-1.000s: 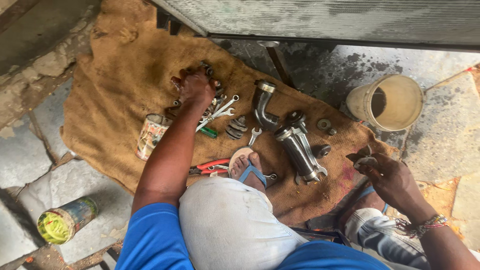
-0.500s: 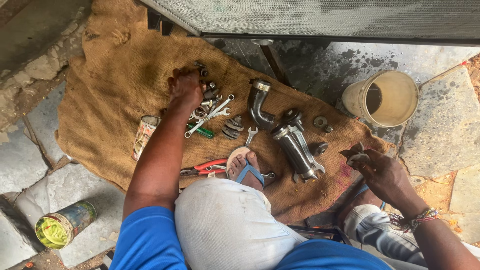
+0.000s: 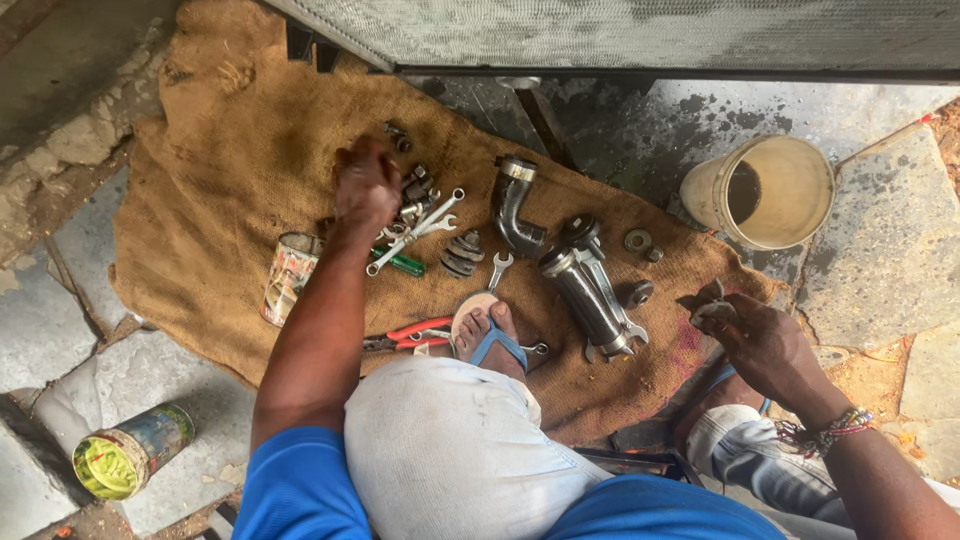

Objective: The person cleans several metal pipe fittings and a cylindrical component using a rag and a liquid from a bucket. They wipe the surfaces of the parts, dip the rag into the bucket, and place the cleaned items on a burlap sack next to various tools.

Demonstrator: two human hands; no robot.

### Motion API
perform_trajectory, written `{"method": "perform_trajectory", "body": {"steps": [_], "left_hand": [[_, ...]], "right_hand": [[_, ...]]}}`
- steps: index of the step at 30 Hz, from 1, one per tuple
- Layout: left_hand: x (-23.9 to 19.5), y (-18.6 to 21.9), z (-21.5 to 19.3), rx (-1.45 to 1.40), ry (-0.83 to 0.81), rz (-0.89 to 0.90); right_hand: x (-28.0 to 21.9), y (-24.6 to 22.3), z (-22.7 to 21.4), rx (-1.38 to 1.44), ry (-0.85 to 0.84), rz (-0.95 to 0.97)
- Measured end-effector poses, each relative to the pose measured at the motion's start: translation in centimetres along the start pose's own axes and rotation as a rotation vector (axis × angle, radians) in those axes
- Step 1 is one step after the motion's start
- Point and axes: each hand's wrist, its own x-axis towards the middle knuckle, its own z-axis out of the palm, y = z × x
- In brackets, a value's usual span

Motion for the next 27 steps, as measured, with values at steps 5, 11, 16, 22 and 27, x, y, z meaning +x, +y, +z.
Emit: {"method": "perform_trajectory", "body": {"steps": [5,11,16,22,27], "left_hand": [[-0.1,-0.9,-0.3,-1.019,0.063,-0.436],[-2.9,2.6,1.0,0.162,-0.348,-0.017],[-1.7,3.3,2.8,0.484,-0.388,0.02],[-1.4,0.9,4.6,0.514,-0.406,-0.018],[-1.0,-0.4,3.0,-0.448,-0.069,0.192]], "right_hand": [[0.4,0.0,0.0,-0.024,-0.002,0.005],[0.2,0.0,0.2,0.012,-0.01,-0.014],[0.3,-0.4,-0.2,-0.005,-0.013,0.018],[1.4,-0.7,0.9,0.101,0.038,-0.048],[3.2,1.1,2.2,0.135,0.069,-0.1]]}}
